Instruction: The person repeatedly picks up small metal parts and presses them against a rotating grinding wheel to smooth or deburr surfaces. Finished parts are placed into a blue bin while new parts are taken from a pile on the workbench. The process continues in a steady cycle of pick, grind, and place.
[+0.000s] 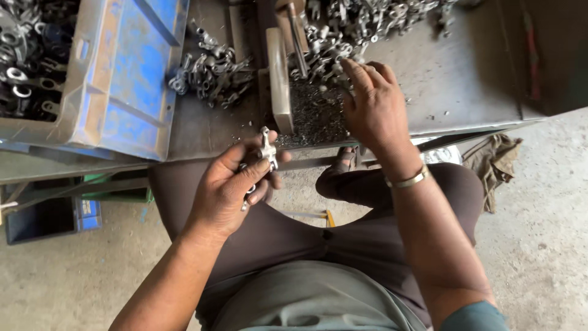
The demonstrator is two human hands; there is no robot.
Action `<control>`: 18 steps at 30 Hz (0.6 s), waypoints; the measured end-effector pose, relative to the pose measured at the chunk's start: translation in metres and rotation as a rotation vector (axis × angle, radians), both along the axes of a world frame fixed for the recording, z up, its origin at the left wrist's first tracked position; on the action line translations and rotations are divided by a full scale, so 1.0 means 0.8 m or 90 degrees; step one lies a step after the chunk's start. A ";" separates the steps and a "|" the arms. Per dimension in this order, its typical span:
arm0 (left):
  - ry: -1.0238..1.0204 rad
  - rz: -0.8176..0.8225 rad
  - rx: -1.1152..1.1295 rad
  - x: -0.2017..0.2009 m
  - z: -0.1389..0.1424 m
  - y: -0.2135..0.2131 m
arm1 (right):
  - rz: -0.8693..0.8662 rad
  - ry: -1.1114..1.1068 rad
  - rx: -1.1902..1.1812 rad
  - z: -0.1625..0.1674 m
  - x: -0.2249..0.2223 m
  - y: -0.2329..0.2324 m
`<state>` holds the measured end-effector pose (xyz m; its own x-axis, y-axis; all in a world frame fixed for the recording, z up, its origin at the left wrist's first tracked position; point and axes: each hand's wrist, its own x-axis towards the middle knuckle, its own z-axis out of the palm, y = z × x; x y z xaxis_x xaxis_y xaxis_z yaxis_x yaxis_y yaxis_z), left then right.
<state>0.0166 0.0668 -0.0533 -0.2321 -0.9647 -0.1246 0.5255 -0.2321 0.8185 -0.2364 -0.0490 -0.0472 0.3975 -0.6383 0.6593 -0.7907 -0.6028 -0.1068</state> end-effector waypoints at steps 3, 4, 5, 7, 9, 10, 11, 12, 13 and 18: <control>0.024 -0.025 0.033 0.005 -0.009 0.004 | -0.050 0.091 0.057 -0.028 -0.017 -0.018; 0.033 -0.032 0.027 0.006 -0.011 0.005 | -0.070 0.103 0.103 -0.034 -0.022 -0.021; 0.041 -0.038 0.023 0.006 -0.011 0.006 | -0.057 0.067 0.125 -0.038 -0.027 -0.021; -0.007 -0.032 0.007 0.005 -0.010 0.006 | -0.033 -0.007 0.166 -0.038 -0.034 -0.016; -0.060 -0.020 -0.022 0.003 -0.009 0.006 | 0.007 -0.278 0.299 -0.033 -0.034 -0.005; -0.089 -0.008 -0.041 0.002 -0.009 0.005 | 0.029 -0.412 0.366 -0.030 -0.030 0.003; -0.117 0.004 -0.061 0.001 -0.009 0.005 | 0.125 -0.575 0.433 -0.027 -0.024 0.011; -0.105 0.008 -0.046 0.001 -0.009 0.004 | 0.224 -0.737 0.495 -0.025 -0.016 0.019; -0.093 0.011 -0.030 0.001 -0.010 0.004 | 0.324 -0.901 0.554 -0.023 -0.008 0.026; -0.016 0.021 -0.042 0.003 -0.006 0.000 | 0.333 -1.124 0.643 -0.023 0.041 0.036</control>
